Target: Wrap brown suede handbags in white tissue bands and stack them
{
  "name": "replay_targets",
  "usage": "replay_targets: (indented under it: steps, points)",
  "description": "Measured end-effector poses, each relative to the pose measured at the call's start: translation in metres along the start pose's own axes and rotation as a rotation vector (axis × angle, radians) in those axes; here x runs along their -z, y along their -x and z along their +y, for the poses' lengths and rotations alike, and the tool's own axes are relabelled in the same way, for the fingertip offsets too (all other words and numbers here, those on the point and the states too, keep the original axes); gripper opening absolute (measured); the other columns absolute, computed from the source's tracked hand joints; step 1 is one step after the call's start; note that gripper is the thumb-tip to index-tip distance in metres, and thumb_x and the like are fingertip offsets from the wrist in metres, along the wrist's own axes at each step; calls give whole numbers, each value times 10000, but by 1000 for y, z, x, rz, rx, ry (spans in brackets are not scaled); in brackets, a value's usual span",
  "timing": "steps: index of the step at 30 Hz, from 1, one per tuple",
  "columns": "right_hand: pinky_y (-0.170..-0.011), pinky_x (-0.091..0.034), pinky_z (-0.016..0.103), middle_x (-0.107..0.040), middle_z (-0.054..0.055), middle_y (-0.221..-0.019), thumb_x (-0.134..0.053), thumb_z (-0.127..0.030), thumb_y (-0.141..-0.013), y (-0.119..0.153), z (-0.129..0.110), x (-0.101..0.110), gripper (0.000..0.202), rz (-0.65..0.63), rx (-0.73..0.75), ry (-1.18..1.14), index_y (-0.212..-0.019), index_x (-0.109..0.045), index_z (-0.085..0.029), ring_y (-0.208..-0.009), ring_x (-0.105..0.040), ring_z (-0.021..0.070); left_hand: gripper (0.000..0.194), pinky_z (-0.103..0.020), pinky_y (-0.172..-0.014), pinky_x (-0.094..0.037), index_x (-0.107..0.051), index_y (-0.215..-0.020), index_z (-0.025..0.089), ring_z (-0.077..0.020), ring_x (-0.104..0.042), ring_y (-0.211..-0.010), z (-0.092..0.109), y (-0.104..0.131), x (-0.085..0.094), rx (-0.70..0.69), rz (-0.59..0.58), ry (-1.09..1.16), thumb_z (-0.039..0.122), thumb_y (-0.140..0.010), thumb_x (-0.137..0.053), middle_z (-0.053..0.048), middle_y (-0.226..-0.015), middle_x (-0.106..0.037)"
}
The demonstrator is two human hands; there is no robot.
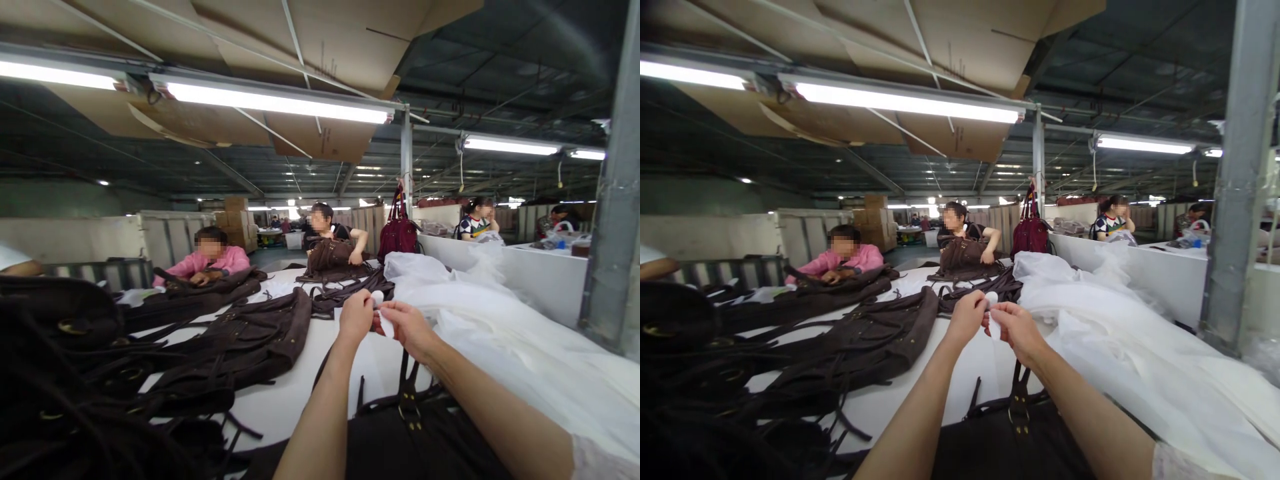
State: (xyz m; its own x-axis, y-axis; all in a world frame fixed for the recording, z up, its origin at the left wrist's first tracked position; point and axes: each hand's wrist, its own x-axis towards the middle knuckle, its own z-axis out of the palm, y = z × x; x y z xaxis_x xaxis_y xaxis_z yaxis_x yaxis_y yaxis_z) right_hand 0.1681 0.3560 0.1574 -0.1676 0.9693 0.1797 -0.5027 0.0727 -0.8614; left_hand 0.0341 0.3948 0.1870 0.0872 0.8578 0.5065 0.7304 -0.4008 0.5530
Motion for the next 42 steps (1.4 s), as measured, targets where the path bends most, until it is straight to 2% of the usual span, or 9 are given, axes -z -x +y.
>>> replay_targets:
  steps: [4, 6, 8, 12, 19, 30, 37, 39, 42]
  points:
    - [-855, -513, 328, -702, 66, -996, -736, -200, -602, -4, -10, 14, 421, -237, -40, -80, -1012, -644, -170, -996, -658, 211, 275, -312, -714, -494, -597, -787, 143, -125, -579, -715, 1, -11, 0, -24, -8, 96, 385, -911, -559, 10, -762, -603]
    - [-682, -510, 238, -696, 54, -938, -766, -254, -621, -6, -11, 17, 361, -179, 10, 77, -952, -652, -167, -892, -667, 183, 278, -299, -687, -493, -595, -778, 139, -120, -575, -694, -3, -11, -2, -22, -9, 154, 384, -907, -565, 15, -742, -596]
    - [-449, -360, 159, -626, -1, -678, -766, -381, -667, -8, -11, 17, 298, -38, 118, 276, -806, -638, -151, -588, -580, 96, 275, -289, -669, -489, -594, -772, 139, -116, -569, -677, -6, -9, -6, -22, -7, 211, 379, -904, -571, 20, -729, -591]
    - [-358, -151, 171, -423, -78, -480, -670, -557, -728, -13, -11, 12, 407, 64, 189, 355, -755, -605, -156, -386, -280, 30, 239, -274, -649, -468, -591, -747, 141, -110, -550, -652, -6, -7, -10, -39, 15, 300, 339, -881, -596, 27, -705, -580]
    - [-315, -220, 158, -638, 43, -630, -686, -409, -726, -14, -11, 6, 296, 83, 21, 415, -678, -585, -135, -430, -544, 86, 68, -227, -599, -392, -567, -703, 174, -103, -515, -610, 2, -4, -8, -65, 117, 379, 151, -757, -534, 49, -639, -560]
    - [-304, -170, 136, -623, 15, -617, -636, -352, -795, -22, -14, 1, 246, 91, -28, 423, -706, -563, -135, -377, -466, 37, 98, -215, -631, -395, -545, -728, 197, -111, -532, -645, 2, 6, -4, -145, 130, 365, 143, -749, -466, 44, -666, -573]
    - [-515, -514, 232, -636, 46, -696, -507, -354, -899, -34, -26, -1, 200, 18, -76, 456, -900, -505, -153, -553, -629, 122, 153, -218, -648, -398, -555, -754, 204, -117, -548, -652, -1, 5, -2, -158, 158, 301, 104, -762, -439, 42, -679, -584]
    - [-477, -477, 225, -591, 12, -633, -461, -437, -915, -37, -32, 1, 284, -16, -49, 514, -914, -525, -160, -494, -584, 116, 168, -217, -646, -391, -562, -754, 206, -114, -538, -640, 1, 5, -2, -171, 153, 280, 97, -770, -435, 46, -670, -579]
    - [-441, -344, 174, -502, -46, -558, -617, -414, -811, -43, -38, 4, 258, -45, 68, 638, -779, -584, -159, -444, -454, 70, 177, -219, -651, -376, -572, -743, 209, -118, -517, -649, 3, 7, -2, -191, 154, 245, 91, -778, -444, 48, -659, -566]
